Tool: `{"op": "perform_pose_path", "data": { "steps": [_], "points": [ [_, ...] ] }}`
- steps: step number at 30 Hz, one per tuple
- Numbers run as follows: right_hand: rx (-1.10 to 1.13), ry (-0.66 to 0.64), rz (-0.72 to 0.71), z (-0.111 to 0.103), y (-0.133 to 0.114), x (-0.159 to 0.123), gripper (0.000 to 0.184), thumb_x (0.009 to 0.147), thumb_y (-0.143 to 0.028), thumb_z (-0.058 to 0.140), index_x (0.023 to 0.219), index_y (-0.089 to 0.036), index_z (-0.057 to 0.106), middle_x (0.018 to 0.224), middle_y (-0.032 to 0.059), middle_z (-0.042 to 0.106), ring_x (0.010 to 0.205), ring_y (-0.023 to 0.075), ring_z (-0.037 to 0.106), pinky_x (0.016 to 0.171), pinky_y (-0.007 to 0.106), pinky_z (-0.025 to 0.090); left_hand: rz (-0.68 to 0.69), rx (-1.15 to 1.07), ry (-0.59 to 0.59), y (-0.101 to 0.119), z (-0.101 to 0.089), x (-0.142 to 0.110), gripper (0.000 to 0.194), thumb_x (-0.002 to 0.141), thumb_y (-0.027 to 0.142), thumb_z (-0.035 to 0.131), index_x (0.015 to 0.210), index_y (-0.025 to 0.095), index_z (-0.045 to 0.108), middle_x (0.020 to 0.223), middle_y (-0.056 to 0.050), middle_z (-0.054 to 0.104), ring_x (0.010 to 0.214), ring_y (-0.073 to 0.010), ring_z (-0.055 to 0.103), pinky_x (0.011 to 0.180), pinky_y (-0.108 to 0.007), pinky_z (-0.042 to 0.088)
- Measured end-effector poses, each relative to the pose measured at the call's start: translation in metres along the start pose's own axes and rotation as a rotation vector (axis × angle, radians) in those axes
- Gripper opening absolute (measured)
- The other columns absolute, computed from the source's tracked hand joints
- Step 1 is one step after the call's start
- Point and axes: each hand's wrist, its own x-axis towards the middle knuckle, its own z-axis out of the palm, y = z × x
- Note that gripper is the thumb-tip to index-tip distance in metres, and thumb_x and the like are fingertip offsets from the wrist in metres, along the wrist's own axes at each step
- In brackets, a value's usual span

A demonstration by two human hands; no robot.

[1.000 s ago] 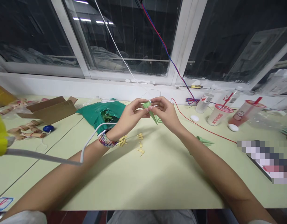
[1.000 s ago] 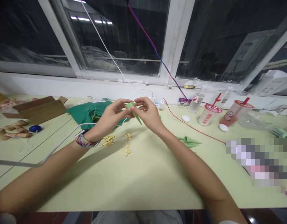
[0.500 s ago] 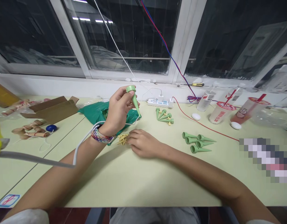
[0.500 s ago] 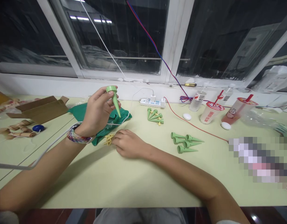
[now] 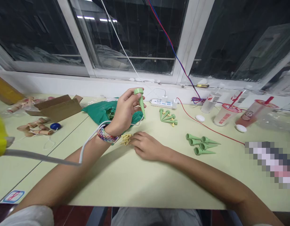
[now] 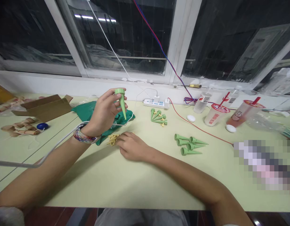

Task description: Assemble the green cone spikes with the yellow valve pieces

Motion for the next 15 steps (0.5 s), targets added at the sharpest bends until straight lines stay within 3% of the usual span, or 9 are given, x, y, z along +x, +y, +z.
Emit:
{"op": "perform_pose_path", "data": {
  "steps": [7, 10, 15],
  "points": [
    [-0.047, 0.041, 0.02, 0.0036, -0.0003, 0.0019, 0.017, 0.102, -0.023, 0.054, 0.106, -0.017, 0.07, 0.104, 0.0102, 0.071, 0.105, 0.0239, 0.058, 0.1, 0.039, 0.046, -0.034, 0.012, -0.017, -0.004, -0.0002, -0.0003, 0.025, 0.085, 0.033, 0.075, 0.105, 0.02, 0.075, 0.094, -0.005, 0.067, 0.074, -0.0134, 0.061, 0.059, -0.022, 0.052],
    [-0.073, 0.066, 0.044, 0.0055, -0.0027, 0.0049, 0.019, 0.103, -0.03, 0.057, 0.108, -0.016, 0.07, 0.103, 0.0101, 0.07, 0.101, 0.0235, 0.057, 0.098, 0.038, 0.046, -0.027, 0.006, -0.024, -0.0067, 0.0, 0.0001, 0.026, 0.086, 0.038, 0.076, 0.105, 0.02, 0.075, 0.096, -0.007, 0.068, 0.072, -0.0125, 0.06, 0.053, -0.02, 0.047],
    [-0.107, 0.028, 0.065, 0.0101, -0.0039, 0.0073, 0.019, 0.103, -0.03, 0.058, 0.1, -0.019, 0.073, 0.1, 0.0081, 0.071, 0.1, 0.0232, 0.056, 0.094, 0.037, 0.044, -0.03, -0.031, -0.043, -0.0069, 0.0018, -0.0012, 0.026, 0.086, 0.037, 0.078, 0.105, 0.019, 0.076, 0.096, -0.007, 0.069, 0.074, -0.0124, 0.06, 0.057, -0.021, 0.051]
  ]
}}
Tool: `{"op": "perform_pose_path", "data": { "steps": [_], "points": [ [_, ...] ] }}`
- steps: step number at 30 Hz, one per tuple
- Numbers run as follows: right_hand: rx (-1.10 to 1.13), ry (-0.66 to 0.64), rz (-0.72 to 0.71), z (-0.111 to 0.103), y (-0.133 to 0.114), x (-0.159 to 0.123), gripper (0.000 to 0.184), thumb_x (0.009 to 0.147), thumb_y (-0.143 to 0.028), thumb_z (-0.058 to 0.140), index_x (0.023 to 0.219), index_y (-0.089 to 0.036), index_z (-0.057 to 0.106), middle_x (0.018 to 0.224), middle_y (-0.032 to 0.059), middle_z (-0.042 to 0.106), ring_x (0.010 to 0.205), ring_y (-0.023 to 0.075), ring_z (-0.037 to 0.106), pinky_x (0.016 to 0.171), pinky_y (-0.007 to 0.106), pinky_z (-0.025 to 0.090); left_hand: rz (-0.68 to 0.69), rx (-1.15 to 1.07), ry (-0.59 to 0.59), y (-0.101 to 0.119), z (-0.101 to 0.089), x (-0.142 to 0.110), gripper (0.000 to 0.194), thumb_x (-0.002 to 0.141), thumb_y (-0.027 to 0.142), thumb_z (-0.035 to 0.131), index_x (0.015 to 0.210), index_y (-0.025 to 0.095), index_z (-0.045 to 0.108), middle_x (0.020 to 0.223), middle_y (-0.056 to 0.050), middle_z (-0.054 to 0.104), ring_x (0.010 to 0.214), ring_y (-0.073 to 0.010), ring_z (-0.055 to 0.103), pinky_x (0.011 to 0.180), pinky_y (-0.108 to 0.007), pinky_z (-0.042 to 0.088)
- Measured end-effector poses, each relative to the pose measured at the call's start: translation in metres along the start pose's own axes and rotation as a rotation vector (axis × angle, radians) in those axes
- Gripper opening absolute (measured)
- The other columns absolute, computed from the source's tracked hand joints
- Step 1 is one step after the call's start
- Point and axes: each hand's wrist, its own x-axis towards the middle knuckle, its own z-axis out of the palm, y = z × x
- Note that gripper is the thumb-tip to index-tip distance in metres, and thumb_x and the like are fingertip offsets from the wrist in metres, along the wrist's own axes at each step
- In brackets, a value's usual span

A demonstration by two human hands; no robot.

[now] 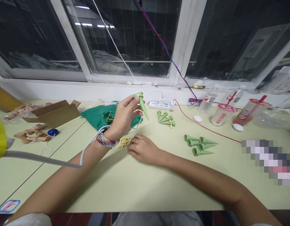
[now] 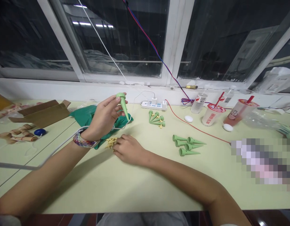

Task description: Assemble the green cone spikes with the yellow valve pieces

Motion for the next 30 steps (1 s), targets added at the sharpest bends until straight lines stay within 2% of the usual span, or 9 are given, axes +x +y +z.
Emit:
{"op": "perform_pose_path", "data": {
  "steps": [4, 7, 12, 16, 19, 22, 25, 30],
  "points": [
    [-0.014, -0.014, 0.0, -0.001, 0.0, -0.001, 0.015, 0.101, -0.024, 0.059, 0.098, -0.019, 0.073, 0.098, 0.007, 0.071, 0.095, 0.022, 0.055, 0.09, 0.035, 0.043, -0.01, 0.0, -0.028, 0.0, 0.001, -0.001, 0.03, 0.085, 0.033, 0.078, 0.113, 0.021, 0.076, 0.095, -0.006, 0.069, 0.078, -0.0135, 0.062, 0.064, -0.023, 0.054],
    [-0.021, -0.008, 0.017, -0.002, -0.001, 0.0, 0.014, 0.1, -0.026, 0.06, 0.094, -0.019, 0.071, 0.094, 0.0063, 0.07, 0.094, 0.0221, 0.055, 0.09, 0.035, 0.043, 0.003, 0.024, -0.03, -0.002, 0.001, -0.002, 0.034, 0.083, 0.032, 0.079, 0.116, 0.022, 0.076, 0.09, -0.004, 0.067, 0.079, -0.0144, 0.063, 0.067, -0.025, 0.056],
    [-0.007, -0.034, 0.043, -0.002, 0.0, 0.0, 0.009, 0.097, -0.021, 0.061, 0.096, -0.017, 0.069, 0.094, 0.0076, 0.069, 0.092, 0.0224, 0.057, 0.089, 0.035, 0.043, 0.065, 0.108, 0.005, -0.006, 0.0, -0.002, 0.036, 0.077, 0.031, 0.087, 0.109, 0.02, 0.075, 0.083, 0.0, 0.065, 0.078, -0.0134, 0.063, 0.073, -0.026, 0.057],
    [0.13, -0.043, 0.083, -0.005, 0.002, 0.001, 0.011, 0.09, -0.011, 0.062, 0.095, -0.016, 0.07, 0.092, 0.0072, 0.07, 0.093, 0.0224, 0.059, 0.087, 0.033, 0.045, 0.082, 0.126, 0.006, -0.007, 0.0, -0.002, 0.03, 0.075, 0.032, 0.089, 0.095, 0.019, 0.071, 0.081, 0.0, 0.065, 0.077, -0.0131, 0.064, 0.073, -0.025, 0.057],
    [0.315, -0.016, 0.13, -0.011, 0.002, 0.001, 0.019, 0.085, -0.006, 0.062, 0.097, -0.017, 0.072, 0.101, 0.0076, 0.07, 0.096, 0.0211, 0.063, 0.087, 0.03, 0.048, 0.07, 0.09, -0.016, -0.006, 0.001, -0.002, 0.032, 0.074, 0.032, 0.09, 0.091, 0.019, 0.067, 0.081, 0.001, 0.064, 0.075, -0.0148, 0.068, 0.073, -0.029, 0.059],
    [0.474, 0.012, 0.131, -0.021, -0.001, 0.002, 0.022, 0.084, -0.005, 0.061, 0.099, -0.018, 0.072, 0.108, 0.0069, 0.067, 0.095, 0.0184, 0.065, 0.089, 0.029, 0.051, 0.061, 0.051, -0.043, -0.005, 0.0, -0.001, 0.036, 0.074, 0.033, 0.09, 0.098, 0.02, 0.066, 0.082, 0.002, 0.063, 0.069, -0.0151, 0.069, 0.069, -0.031, 0.06],
    [0.524, 0.074, 0.094, -0.037, -0.01, 0.003, 0.019, 0.084, -0.007, 0.061, 0.096, -0.018, 0.071, 0.1, 0.0051, 0.065, 0.094, 0.0182, 0.064, 0.087, 0.029, 0.052, 0.069, 0.053, -0.048, -0.005, 0.0, 0.0, 0.039, 0.076, 0.034, 0.089, 0.106, 0.019, 0.068, 0.081, 0.003, 0.063, 0.062, -0.0123, 0.066, 0.063, -0.028, 0.057],
    [0.546, 0.245, 0.041, -0.079, -0.036, 0.003, 0.018, 0.083, -0.005, 0.059, 0.09, -0.019, 0.068, 0.093, 0.0027, 0.059, 0.084, 0.0144, 0.062, 0.078, 0.027, 0.054, 0.003, -0.016, -0.009, 0.0, 0.004, -0.002, 0.037, 0.077, 0.035, 0.089, 0.102, 0.021, 0.067, 0.086, 0.002, 0.067, 0.065, -0.0102, 0.065, 0.065, -0.025, 0.057]
  ]
}}
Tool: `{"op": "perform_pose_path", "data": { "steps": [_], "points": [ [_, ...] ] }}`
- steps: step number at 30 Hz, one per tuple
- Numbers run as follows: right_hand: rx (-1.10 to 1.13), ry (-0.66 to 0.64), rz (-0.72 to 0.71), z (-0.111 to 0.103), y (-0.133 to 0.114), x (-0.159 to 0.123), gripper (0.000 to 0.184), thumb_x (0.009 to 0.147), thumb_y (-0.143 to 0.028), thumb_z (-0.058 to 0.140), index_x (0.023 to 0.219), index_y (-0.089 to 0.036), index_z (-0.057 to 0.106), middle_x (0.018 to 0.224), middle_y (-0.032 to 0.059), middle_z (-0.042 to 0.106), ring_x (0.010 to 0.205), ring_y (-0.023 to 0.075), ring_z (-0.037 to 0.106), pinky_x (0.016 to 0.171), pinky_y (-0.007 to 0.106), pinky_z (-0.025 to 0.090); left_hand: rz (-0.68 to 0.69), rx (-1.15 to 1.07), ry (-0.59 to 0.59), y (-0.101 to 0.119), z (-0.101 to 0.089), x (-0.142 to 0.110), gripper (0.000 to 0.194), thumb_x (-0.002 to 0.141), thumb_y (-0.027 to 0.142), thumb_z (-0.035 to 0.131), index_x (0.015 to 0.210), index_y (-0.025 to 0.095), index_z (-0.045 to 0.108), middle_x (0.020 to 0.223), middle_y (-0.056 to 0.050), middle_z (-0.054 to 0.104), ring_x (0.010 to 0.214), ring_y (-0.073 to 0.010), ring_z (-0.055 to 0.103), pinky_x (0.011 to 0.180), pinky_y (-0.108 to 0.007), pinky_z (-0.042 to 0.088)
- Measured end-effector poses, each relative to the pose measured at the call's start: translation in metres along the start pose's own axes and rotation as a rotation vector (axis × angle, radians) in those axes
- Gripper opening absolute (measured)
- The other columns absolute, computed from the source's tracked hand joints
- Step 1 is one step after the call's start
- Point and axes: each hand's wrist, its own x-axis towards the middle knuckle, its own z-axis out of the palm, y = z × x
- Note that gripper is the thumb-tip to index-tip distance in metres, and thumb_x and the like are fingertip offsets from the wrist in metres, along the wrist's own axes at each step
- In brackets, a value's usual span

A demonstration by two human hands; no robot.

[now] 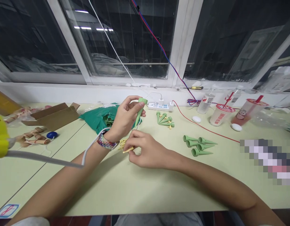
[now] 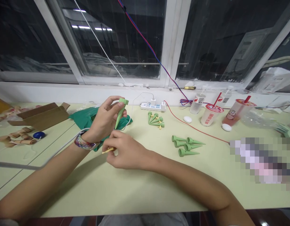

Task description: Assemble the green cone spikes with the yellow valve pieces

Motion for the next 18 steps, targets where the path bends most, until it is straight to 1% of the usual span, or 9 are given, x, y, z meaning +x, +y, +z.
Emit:
{"op": "perform_pose_path", "data": {
  "steps": [2, 4, 7, 9, 11, 13, 15, 18],
  "points": [
    [-0.004, 0.103, -0.048, -0.015, -0.013, 0.004, 0.018, 0.085, -0.006, 0.059, 0.09, -0.02, 0.068, 0.093, 0.0022, 0.059, 0.081, 0.0135, 0.062, 0.077, 0.028, 0.056, -0.049, -0.042, 0.017, 0.003, 0.002, -0.002, 0.037, 0.077, 0.037, 0.089, 0.103, 0.023, 0.066, 0.084, 0.002, 0.067, 0.067, -0.0108, 0.066, 0.065, -0.024, 0.056],
    [-0.034, 0.253, -0.056, -0.032, -0.017, 0.009, 0.018, 0.088, -0.008, 0.059, 0.092, -0.023, 0.068, 0.095, 0.0024, 0.061, 0.086, 0.0149, 0.064, 0.081, 0.031, 0.058, -0.07, -0.061, 0.012, 0.005, 0.002, -0.003, 0.038, 0.078, 0.04, 0.088, 0.105, 0.025, 0.065, 0.08, 0.003, 0.067, 0.069, -0.0122, 0.067, 0.064, -0.024, 0.055],
    [-0.026, 0.467, -0.005, -0.055, -0.009, 0.016, 0.014, 0.09, -0.013, 0.062, 0.097, -0.024, 0.068, 0.098, 0.0031, 0.064, 0.089, 0.0159, 0.066, 0.081, 0.032, 0.061, -0.043, -0.05, -0.017, 0.004, 0.001, -0.003, 0.039, 0.077, 0.043, 0.088, 0.104, 0.025, 0.066, 0.082, 0.001, 0.069, 0.072, -0.0139, 0.067, 0.066, -0.026, 0.054],
    [-0.019, 0.548, 0.009, -0.065, 0.0, 0.019, 0.011, 0.092, -0.016, 0.064, 0.099, -0.023, 0.068, 0.1, 0.0034, 0.064, 0.089, 0.0153, 0.068, 0.082, 0.031, 0.063, -0.042, -0.026, -0.039, 0.002, -0.001, -0.003, 0.039, 0.076, 0.041, 0.088, 0.105, 0.024, 0.067, 0.086, 0.0, 0.071, 0.075, -0.0143, 0.067, 0.068, -0.026, 0.054],
    [-0.05, 0.568, -0.02, -0.071, 0.006, 0.02, 0.009, 0.093, -0.018, 0.064, 0.099, -0.023, 0.068, 0.1, 0.0036, 0.064, 0.09, 0.0154, 0.068, 0.083, 0.032, 0.063, -0.062, -0.011, -0.068, 0.0, -0.003, -0.003, 0.037, 0.076, 0.038, 0.088, 0.105, 0.024, 0.068, 0.087, 0.0, 0.072, 0.075, -0.0142, 0.067, 0.069, -0.026, 0.054],
    [-0.097, 0.541, -0.059, -0.074, 0.01, 0.02, 0.007, 0.094, -0.019, 0.065, 0.098, -0.023, 0.068, 0.098, 0.0037, 0.065, 0.091, 0.016, 0.068, 0.083, 0.032, 0.063, -0.078, -0.007, -0.094, -0.001, -0.004, -0.004, 0.035, 0.077, 0.034, 0.087, 0.104, 0.024, 0.068, 0.086, 0.0, 0.071, 0.074, -0.014, 0.067, 0.068, -0.026, 0.054],
    [-0.125, 0.52, -0.083, -0.077, 0.01, 0.02, 0.006, 0.094, -0.019, 0.065, 0.097, -0.023, 0.069, 0.097, 0.0036, 0.066, 0.09, 0.0163, 0.068, 0.082, 0.033, 0.063, -0.088, -0.006, -0.11, -0.001, -0.004, -0.004, 0.034, 0.077, 0.033, 0.087, 0.103, 0.024, 0.068, 0.084, 0.0, 0.071, 0.074, -0.0143, 0.068, 0.068, -0.026, 0.055],
    [-0.137, 0.54, -0.091, -0.082, 0.009, 0.019, 0.008, 0.094, -0.018, 0.066, 0.099, -0.023, 0.07, 0.098, 0.0034, 0.067, 0.089, 0.0165, 0.068, 0.083, 0.033, 0.062, -0.103, -0.02, -0.122, 0.0, -0.004, -0.004, 0.033, 0.077, 0.031, 0.087, 0.102, 0.023, 0.067, 0.083, 0.0, 0.072, 0.076, -0.0153, 0.07, 0.069, -0.027, 0.057]
  ]
}}
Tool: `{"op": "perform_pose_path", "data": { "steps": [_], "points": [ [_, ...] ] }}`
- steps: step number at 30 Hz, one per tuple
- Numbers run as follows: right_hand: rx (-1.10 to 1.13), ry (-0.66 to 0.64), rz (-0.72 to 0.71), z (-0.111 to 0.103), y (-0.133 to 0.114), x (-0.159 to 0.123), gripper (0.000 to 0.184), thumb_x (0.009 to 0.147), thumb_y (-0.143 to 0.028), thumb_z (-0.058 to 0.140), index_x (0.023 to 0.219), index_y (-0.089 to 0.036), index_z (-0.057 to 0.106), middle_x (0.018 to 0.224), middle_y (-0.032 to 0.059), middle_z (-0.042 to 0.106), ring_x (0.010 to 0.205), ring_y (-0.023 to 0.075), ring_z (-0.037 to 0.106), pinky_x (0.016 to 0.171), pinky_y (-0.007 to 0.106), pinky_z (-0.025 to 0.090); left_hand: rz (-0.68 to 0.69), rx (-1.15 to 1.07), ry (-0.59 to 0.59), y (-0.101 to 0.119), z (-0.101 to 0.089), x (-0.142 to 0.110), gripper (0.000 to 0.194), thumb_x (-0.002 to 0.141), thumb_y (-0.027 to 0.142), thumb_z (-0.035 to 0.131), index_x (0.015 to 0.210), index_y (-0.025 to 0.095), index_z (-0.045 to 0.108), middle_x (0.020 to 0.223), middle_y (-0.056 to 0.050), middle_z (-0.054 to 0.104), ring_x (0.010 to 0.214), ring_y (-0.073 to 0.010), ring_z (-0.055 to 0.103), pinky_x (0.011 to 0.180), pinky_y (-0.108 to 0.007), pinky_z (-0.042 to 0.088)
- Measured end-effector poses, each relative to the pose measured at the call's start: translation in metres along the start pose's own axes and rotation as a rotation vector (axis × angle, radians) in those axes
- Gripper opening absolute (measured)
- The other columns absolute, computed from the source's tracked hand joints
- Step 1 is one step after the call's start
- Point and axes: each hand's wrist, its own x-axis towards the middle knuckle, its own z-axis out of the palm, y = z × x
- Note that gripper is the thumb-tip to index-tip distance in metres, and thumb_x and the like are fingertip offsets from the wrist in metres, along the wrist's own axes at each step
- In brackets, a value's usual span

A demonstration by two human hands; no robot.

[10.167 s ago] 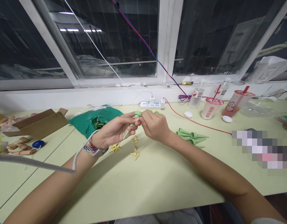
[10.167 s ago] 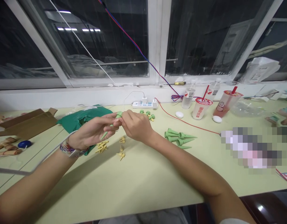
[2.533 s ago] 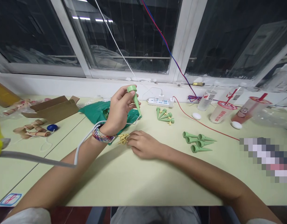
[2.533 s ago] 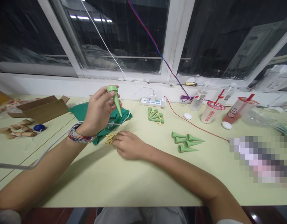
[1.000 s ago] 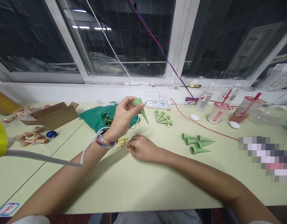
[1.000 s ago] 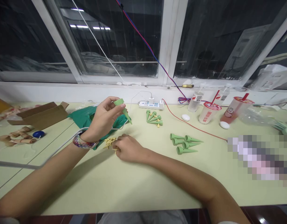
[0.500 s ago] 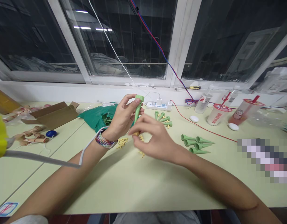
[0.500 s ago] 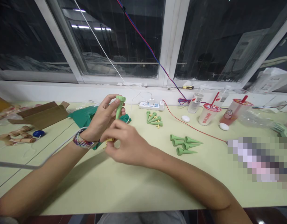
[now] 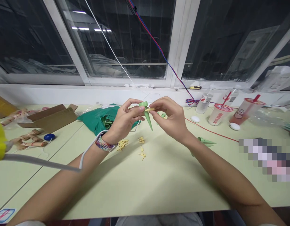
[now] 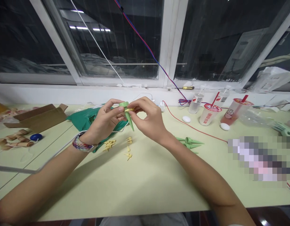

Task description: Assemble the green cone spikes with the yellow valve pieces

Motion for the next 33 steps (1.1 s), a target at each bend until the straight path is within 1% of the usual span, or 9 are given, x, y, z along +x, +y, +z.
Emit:
{"op": "perform_pose_path", "data": {
  "steps": [4, 7, 11, 17, 21, 24, 26, 30, 33],
  "points": [
    [-0.029, -0.001, -0.011, -0.005, 0.001, 0.004, 0.015, 0.094, -0.02, 0.067, 0.108, -0.024, 0.07, 0.103, 0.004, 0.069, 0.091, 0.0171, 0.068, 0.084, 0.033, 0.062, 0.016, -0.021, 0.003, -0.002, 0.0, 0.0, 0.043, 0.075, 0.025, 0.089, 0.112, 0.024, 0.068, 0.084, 0.001, 0.072, 0.079, -0.0151, 0.071, 0.072, -0.027, 0.06],
    [-0.053, -0.009, -0.015, -0.007, 0.001, 0.005, 0.015, 0.094, -0.021, 0.066, 0.108, -0.025, 0.071, 0.104, 0.0038, 0.071, 0.09, 0.0172, 0.069, 0.085, 0.034, 0.062, 0.012, -0.014, 0.012, -0.004, 0.001, 0.001, 0.051, 0.074, 0.023, 0.09, 0.12, 0.024, 0.07, 0.085, 0.001, 0.072, 0.082, -0.0151, 0.072, 0.077, -0.028, 0.062],
    [-0.029, 0.013, -0.02, -0.007, 0.002, 0.005, 0.016, 0.094, -0.018, 0.066, 0.107, -0.025, 0.072, 0.106, 0.0038, 0.072, 0.089, 0.0166, 0.07, 0.085, 0.034, 0.062, 0.0, 0.001, 0.016, -0.006, 0.002, 0.001, 0.039, 0.072, 0.024, 0.091, 0.108, 0.019, 0.075, 0.097, -0.004, 0.075, 0.088, -0.016, 0.073, 0.084, -0.029, 0.063],
    [-0.063, 0.015, -0.001, -0.009, 0.003, 0.006, 0.013, 0.093, -0.021, 0.067, 0.104, -0.024, 0.072, 0.103, 0.0037, 0.073, 0.088, 0.0174, 0.071, 0.082, 0.034, 0.062, 0.019, 0.06, 0.008, -0.009, 0.002, 0.001, 0.037, 0.07, 0.028, 0.092, 0.1, 0.019, 0.073, 0.096, -0.003, 0.074, 0.084, -0.0159, 0.074, 0.083, -0.032, 0.065],
    [0.069, -0.079, 0.104, -0.011, 0.007, 0.007, 0.026, 0.09, -0.026, 0.072, 0.116, -0.026, 0.069, 0.095, 0.0009, 0.074, 0.091, 0.0175, 0.074, 0.083, 0.033, 0.063, 0.021, 0.087, 0.01, -0.012, 0.002, 0.0, 0.038, 0.069, 0.029, 0.093, 0.098, 0.018, 0.071, 0.093, -0.004, 0.076, 0.084, -0.0173, 0.075, 0.086, -0.034, 0.065],
    [0.178, -0.079, 0.166, -0.012, 0.012, 0.008, 0.032, 0.088, -0.027, 0.075, 0.119, -0.025, 0.067, 0.093, 0.0005, 0.075, 0.093, 0.0175, 0.075, 0.085, 0.032, 0.064, 0.01, 0.075, -0.008, -0.012, 0.003, -0.001, 0.037, 0.07, 0.029, 0.094, 0.098, 0.018, 0.072, 0.09, -0.004, 0.077, 0.084, -0.0179, 0.075, 0.087, -0.035, 0.064],
    [0.201, -0.057, 0.192, -0.011, 0.014, 0.008, 0.03, 0.086, -0.027, 0.076, 0.115, -0.024, 0.068, 0.092, 0.0006, 0.075, 0.092, 0.0173, 0.075, 0.084, 0.032, 0.064, 0.002, 0.067, -0.001, -0.012, 0.004, -0.001, 0.037, 0.069, 0.03, 0.094, 0.097, 0.018, 0.072, 0.09, -0.004, 0.077, 0.083, -0.0179, 0.075, 0.087, -0.035, 0.064],
    [0.165, -0.033, 0.235, -0.011, 0.014, 0.009, 0.014, 0.084, -0.026, 0.078, 0.094, -0.02, 0.071, 0.089, 0.0015, 0.075, 0.086, 0.0173, 0.076, 0.081, 0.032, 0.064, 0.012, 0.074, 0.029, -0.014, 0.005, -0.001, 0.039, 0.069, 0.033, 0.094, 0.098, 0.018, 0.072, 0.092, -0.004, 0.077, 0.083, -0.0177, 0.075, 0.086, -0.035, 0.065],
    [0.145, 0.006, 0.24, -0.01, 0.012, 0.008, 0.012, 0.083, -0.025, 0.079, 0.09, -0.02, 0.071, 0.086, 0.0007, 0.076, 0.083, 0.0171, 0.076, 0.078, 0.031, 0.064, 0.044, 0.098, 0.043, -0.016, 0.005, -0.001, 0.041, 0.069, 0.034, 0.094, 0.098, 0.017, 0.071, 0.089, -0.004, 0.076, 0.081, -0.0182, 0.075, 0.084, -0.035, 0.065]
  ]
}}
